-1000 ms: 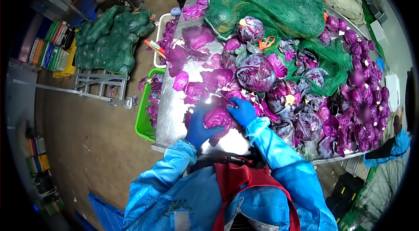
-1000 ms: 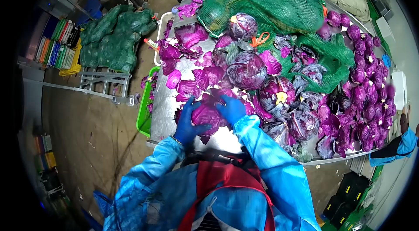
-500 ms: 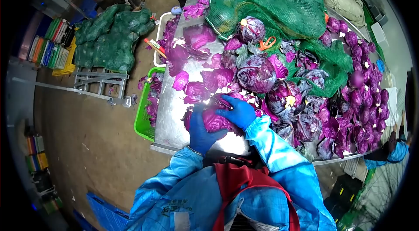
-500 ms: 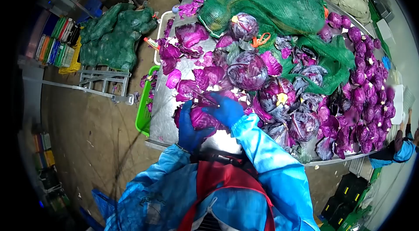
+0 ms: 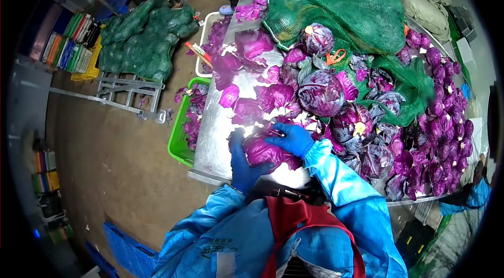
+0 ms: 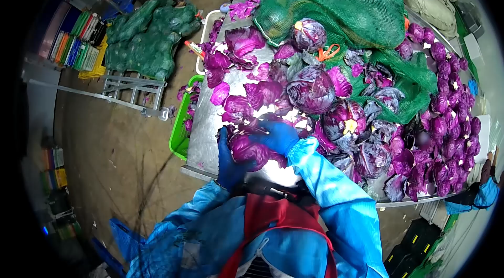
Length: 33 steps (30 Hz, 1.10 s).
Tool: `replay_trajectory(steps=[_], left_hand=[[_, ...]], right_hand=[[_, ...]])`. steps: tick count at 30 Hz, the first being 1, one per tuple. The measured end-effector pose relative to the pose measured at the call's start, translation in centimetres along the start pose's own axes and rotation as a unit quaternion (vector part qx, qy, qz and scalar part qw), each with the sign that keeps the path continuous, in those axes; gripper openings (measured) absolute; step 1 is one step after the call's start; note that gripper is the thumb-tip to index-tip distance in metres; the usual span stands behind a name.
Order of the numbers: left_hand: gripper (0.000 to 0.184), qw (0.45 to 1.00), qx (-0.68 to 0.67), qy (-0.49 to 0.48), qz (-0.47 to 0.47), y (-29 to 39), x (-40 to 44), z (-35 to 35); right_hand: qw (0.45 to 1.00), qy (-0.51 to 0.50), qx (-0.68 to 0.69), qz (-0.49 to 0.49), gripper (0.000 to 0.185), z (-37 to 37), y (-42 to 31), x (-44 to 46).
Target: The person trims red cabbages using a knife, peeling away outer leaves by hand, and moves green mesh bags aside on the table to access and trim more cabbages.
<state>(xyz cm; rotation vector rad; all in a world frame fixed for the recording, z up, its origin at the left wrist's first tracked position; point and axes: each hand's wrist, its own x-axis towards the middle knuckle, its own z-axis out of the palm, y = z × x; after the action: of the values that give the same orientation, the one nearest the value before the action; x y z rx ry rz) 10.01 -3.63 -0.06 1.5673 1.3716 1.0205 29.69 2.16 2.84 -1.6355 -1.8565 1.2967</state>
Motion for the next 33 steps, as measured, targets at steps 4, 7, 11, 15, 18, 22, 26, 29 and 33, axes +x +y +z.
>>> replay_trajectory(steps=[4,7,11,15,18,22,26,29,33], left_hand=[[0.103,0.993,-0.072,-0.002,-0.098,-0.3,-0.7,0.7],[0.106,0.994,-0.071,-0.006,-0.087,0.9,-0.2,0.8],[0.114,0.999,-0.044,-0.002,-0.007,1.0,0.7,0.6],[0.119,0.998,-0.026,-0.048,0.007,1.7,0.9,0.1],[0.119,0.998,0.004,-0.060,0.032,1.7,1.2,0.5],[0.122,0.985,0.134,-0.069,0.087,2.6,1.3,0.8],[0.123,0.984,0.144,-0.077,0.070,3.1,1.2,1.2],[0.121,0.985,0.133,-0.076,0.077,2.9,1.5,1.1],[0.117,0.990,0.078,-0.088,0.084,2.0,1.5,1.0]], right_hand=[[0.993,-0.017,-0.114,-0.015,0.038,0.3,-0.3,0.9],[0.987,-0.007,-0.161,0.030,0.036,0.4,2.1,1.8],[0.996,-0.003,-0.036,0.078,0.052,0.5,4.4,2.5],[0.980,-0.098,-0.155,0.077,0.068,-2.2,-3.2,1.0],[0.969,-0.166,-0.135,0.123,0.071,-2.7,-2.3,2.0],[0.959,-0.214,-0.121,0.139,0.075,-3.6,-2.3,2.3],[0.963,-0.198,-0.124,0.131,0.070,-3.0,-0.9,2.3],[0.972,-0.171,-0.117,0.115,0.053,-3.1,-1.9,1.9],[0.985,-0.061,-0.141,0.080,0.036,-1.4,1.6,2.2]])
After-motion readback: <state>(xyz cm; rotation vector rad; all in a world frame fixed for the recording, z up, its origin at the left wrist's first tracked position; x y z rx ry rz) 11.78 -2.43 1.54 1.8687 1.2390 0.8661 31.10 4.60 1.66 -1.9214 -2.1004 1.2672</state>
